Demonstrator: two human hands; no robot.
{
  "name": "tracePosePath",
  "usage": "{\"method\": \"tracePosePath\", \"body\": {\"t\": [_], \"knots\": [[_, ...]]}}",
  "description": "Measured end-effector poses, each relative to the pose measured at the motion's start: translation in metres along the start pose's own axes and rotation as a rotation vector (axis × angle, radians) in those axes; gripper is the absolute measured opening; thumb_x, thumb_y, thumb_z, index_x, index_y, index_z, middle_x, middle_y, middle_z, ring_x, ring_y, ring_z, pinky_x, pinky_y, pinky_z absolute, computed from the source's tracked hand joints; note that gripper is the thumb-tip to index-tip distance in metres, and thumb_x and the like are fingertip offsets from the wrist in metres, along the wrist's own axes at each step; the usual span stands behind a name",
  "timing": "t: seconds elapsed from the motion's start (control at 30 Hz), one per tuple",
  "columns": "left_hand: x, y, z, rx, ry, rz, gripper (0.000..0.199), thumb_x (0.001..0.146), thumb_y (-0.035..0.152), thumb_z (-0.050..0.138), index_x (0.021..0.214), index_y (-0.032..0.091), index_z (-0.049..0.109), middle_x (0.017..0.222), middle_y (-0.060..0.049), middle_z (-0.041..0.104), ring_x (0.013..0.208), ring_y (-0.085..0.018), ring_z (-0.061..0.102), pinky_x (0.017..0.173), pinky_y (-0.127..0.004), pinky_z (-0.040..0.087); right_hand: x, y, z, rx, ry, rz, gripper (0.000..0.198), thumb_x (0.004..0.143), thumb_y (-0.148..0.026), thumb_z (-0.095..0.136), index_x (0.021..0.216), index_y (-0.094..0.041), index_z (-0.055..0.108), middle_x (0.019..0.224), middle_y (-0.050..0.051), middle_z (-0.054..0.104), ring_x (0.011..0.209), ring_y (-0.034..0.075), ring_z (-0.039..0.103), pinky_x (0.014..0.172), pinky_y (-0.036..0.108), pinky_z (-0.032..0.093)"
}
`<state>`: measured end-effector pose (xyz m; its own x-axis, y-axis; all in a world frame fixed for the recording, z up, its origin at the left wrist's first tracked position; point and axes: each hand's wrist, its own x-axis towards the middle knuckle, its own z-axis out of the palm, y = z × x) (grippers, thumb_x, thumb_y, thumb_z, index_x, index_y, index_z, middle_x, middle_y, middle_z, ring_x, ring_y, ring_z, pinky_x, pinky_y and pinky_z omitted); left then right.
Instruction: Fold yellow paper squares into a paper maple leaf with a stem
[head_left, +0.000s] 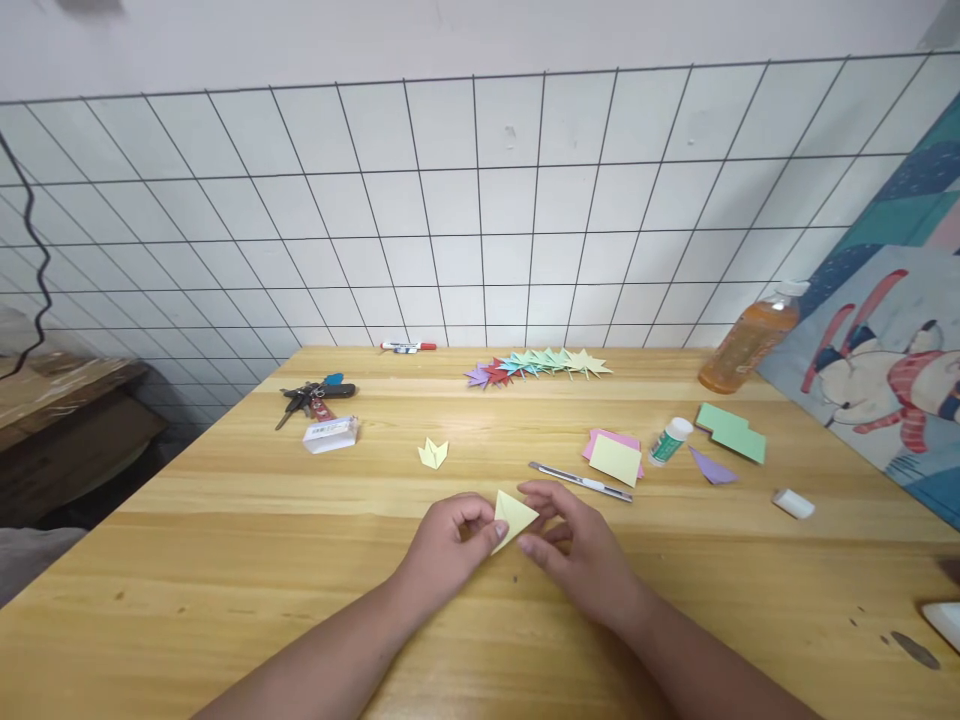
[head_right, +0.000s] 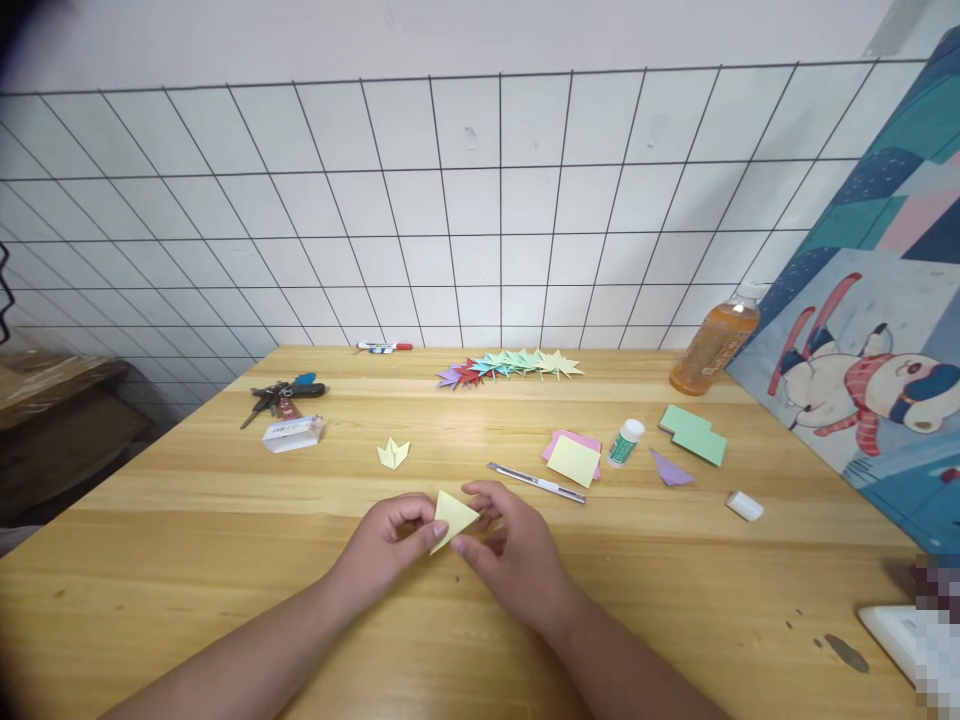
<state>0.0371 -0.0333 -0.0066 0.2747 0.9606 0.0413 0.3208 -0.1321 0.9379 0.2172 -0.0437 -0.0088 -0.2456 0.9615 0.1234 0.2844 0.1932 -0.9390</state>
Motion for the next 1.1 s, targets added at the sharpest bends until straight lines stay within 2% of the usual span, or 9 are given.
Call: {"method": "tracePosePath", "body": {"t": [0.07,0.2,0.33,0.43,0.57,0.73,0.8,0.9,1.1], "knots": [[0.0,-0.002,0.0,-0.017,-0.026,-0.007,0.027,0.077,0.034,0.057,0.059,0.014,0.056,0.061,0.0,0.052,0.06,-0.012,0.047,0.057,-0.022,0.037,0.0,0.001,0.002,-0.034,-0.014,-0.006,0.035,0.073,-0.023,0.062,0.107,-0.025,0.058,0.099,0.004,0.062,0.079,0.016,0.057,0.062,0.025,0.048],[0.0,-0.004,0.0,0.004,-0.055,0.045,0.029,0.079,0.035,0.055,0.058,0.014,0.056,0.06,0.0,0.051,0.06,-0.012,0.047,0.059,-0.022,0.037,0.001,0.0,0.001,-0.123,-0.043,-0.028,0.019,0.077,-0.021,0.056,0.093,-0.025,0.066,0.081,0.002,0.063,0.068,0.015,0.058,0.06,0.025,0.047],[0.0,-0.003,-0.001,0.113,-0.049,0.119,0.028,0.079,0.033,0.056,0.057,0.015,0.057,0.06,-0.001,0.052,0.063,-0.014,0.05,0.061,-0.022,0.038,0.002,0.0,-0.002,-0.1,-0.049,-0.047,0.021,0.082,-0.023,0.051,0.095,-0.025,0.067,0.085,0.002,0.065,0.069,0.015,0.057,0.06,0.025,0.045],[0.0,-0.001,-0.001,0.155,-0.087,0.149,0.027,0.08,0.031,0.054,0.059,0.015,0.059,0.062,-0.001,0.055,0.065,-0.014,0.052,0.062,-0.022,0.039,0.003,0.0,-0.003,-0.032,-0.041,-0.057,0.019,0.084,-0.028,0.049,0.084,-0.022,0.067,0.077,0.002,0.063,0.071,0.016,0.056,0.064,0.025,0.044],[-0.002,0.001,-0.001,0.285,-0.133,0.174,0.029,0.083,0.03,0.051,0.06,0.016,0.061,0.059,0.001,0.054,0.058,-0.011,0.049,0.055,-0.019,0.035,0.006,0.0,-0.005,0.173,-0.065,0.119,0.034,0.085,-0.042,0.048,0.063,-0.018,0.058,0.053,-0.003,0.049,0.051,0.011,0.046,0.05,0.023,0.039],[-0.005,0.001,-0.002,0.508,-0.108,0.222,0.033,0.089,0.031,0.043,0.068,0.02,0.066,0.058,0.002,0.062,0.057,-0.011,0.056,0.056,-0.019,0.039,0.007,0.001,-0.01,0.345,-0.083,0.352,0.033,0.077,-0.049,0.056,0.072,-0.017,0.061,0.039,-0.009,0.033,0.035,0.006,0.027,0.036,0.019,0.027],[-0.007,0.0,-0.003,0.555,-0.052,0.281,0.027,0.089,0.03,0.043,0.086,0.024,0.069,0.071,0.001,0.069,0.065,-0.013,0.062,0.062,-0.02,0.043,0.006,0.002,-0.011,0.397,-0.126,0.359,0.031,0.076,-0.047,0.059,0.073,-0.017,0.06,0.04,-0.007,0.042,0.036,0.006,0.034,0.038,0.019,0.031],[-0.008,0.0,-0.003,0.537,-0.003,0.338,0.028,0.088,0.025,0.045,0.107,0.027,0.065,0.093,0.0,0.072,0.081,-0.014,0.066,0.073,-0.023,0.048,0.006,0.002,-0.01,0.453,-0.157,0.338,0.028,0.073,-0.043,0.064,0.073,-0.016,0.058,0.057,-0.002,0.057,0.048,0.008,0.049,0.048,0.021,0.041],[-0.009,0.002,-0.004,0.573,0.021,0.307,0.027,0.088,0.027,0.045,0.106,0.029,0.065,0.092,0.001,0.072,0.078,-0.014,0.067,0.069,-0.024,0.05,0.005,0.003,-0.005,0.436,-0.077,0.33,0.022,0.068,-0.032,0.069,0.079,-0.018,0.056,0.065,-0.004,0.052,0.061,0.011,0.05,0.055,0.023,0.047]]}}
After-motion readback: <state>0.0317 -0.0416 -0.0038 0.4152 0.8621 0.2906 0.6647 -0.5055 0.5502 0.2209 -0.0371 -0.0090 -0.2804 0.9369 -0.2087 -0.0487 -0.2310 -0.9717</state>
